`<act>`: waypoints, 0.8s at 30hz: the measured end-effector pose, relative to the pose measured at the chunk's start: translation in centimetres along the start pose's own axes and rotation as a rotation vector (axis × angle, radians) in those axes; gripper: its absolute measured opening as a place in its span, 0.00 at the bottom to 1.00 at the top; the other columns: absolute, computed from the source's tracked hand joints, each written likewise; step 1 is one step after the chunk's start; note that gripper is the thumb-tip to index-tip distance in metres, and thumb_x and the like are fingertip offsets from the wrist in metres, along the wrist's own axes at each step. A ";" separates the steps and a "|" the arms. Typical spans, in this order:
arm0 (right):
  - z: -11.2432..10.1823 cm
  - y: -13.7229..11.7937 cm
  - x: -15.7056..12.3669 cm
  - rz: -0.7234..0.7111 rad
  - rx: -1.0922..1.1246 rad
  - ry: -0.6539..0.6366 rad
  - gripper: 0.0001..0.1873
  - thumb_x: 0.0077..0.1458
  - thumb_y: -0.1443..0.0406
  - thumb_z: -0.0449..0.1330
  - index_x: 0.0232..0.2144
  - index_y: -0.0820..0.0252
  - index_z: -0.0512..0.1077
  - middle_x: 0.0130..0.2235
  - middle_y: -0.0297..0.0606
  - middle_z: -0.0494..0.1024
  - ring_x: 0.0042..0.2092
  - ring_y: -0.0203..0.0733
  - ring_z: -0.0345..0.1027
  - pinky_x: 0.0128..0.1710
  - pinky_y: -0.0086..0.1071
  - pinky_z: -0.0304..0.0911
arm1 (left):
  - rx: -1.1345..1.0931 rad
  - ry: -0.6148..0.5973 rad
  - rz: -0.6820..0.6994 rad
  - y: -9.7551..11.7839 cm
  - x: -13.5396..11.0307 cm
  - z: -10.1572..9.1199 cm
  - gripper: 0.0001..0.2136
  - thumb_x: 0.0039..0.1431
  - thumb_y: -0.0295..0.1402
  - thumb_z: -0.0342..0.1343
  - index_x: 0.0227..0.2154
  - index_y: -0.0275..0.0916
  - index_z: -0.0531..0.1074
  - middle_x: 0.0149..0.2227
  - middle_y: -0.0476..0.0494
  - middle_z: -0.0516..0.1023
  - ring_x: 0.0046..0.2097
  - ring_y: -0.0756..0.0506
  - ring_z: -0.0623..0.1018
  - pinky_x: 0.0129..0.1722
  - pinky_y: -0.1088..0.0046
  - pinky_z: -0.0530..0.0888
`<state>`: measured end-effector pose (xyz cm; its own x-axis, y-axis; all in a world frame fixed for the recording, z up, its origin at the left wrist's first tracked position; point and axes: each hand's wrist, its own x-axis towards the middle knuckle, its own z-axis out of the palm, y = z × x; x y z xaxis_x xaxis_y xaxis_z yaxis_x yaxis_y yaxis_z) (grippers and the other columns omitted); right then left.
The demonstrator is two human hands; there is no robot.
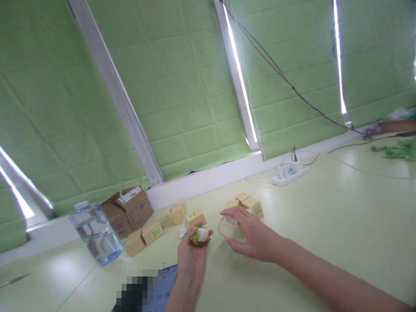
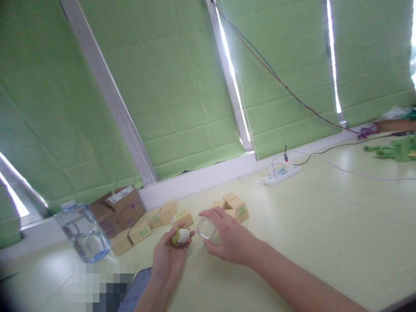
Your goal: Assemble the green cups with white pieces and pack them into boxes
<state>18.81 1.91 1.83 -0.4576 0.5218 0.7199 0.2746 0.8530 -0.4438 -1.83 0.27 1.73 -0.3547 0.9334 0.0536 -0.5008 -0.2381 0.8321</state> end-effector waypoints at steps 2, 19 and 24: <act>0.2 0.3 0.0 0.010 0.018 -0.028 0.34 0.51 0.67 0.61 0.59 0.57 0.59 0.55 0.45 0.69 0.57 0.47 0.64 0.58 0.40 0.61 | -0.026 -0.001 0.013 0.1 -0.1 0.3 0.05 0.52 0.23 0.57 0.33 0.33 0.74 0.34 0.44 0.78 0.35 0.45 0.81 0.35 0.72 0.80; 0.3 1.0 0.1 0.125 -0.127 -0.133 0.37 0.54 0.59 0.61 0.63 0.54 0.56 0.54 0.46 0.73 0.54 0.50 0.67 0.53 0.43 0.63 | 0.697 -0.329 0.213 -0.8 -0.8 1.2 0.21 0.42 0.40 0.70 0.41 0.39 0.78 0.38 0.41 0.80 0.33 0.46 0.78 0.32 0.74 0.72; 0.4 1.1 0.2 0.120 -0.161 -0.134 0.36 0.54 0.59 0.62 0.63 0.52 0.57 0.55 0.44 0.73 0.55 0.51 0.65 0.54 0.43 0.62 | 0.699 -0.367 0.226 -1.0 -0.2 0.6 0.22 0.44 0.39 0.70 0.43 0.38 0.77 0.39 0.39 0.80 0.36 0.44 0.79 0.35 0.72 0.74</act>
<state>18.72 2.88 1.28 -0.5191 0.6230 0.5851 0.4600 0.7807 -0.4230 -0.81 0.44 1.23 -0.0461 0.9403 0.3372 0.2017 -0.3218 0.9251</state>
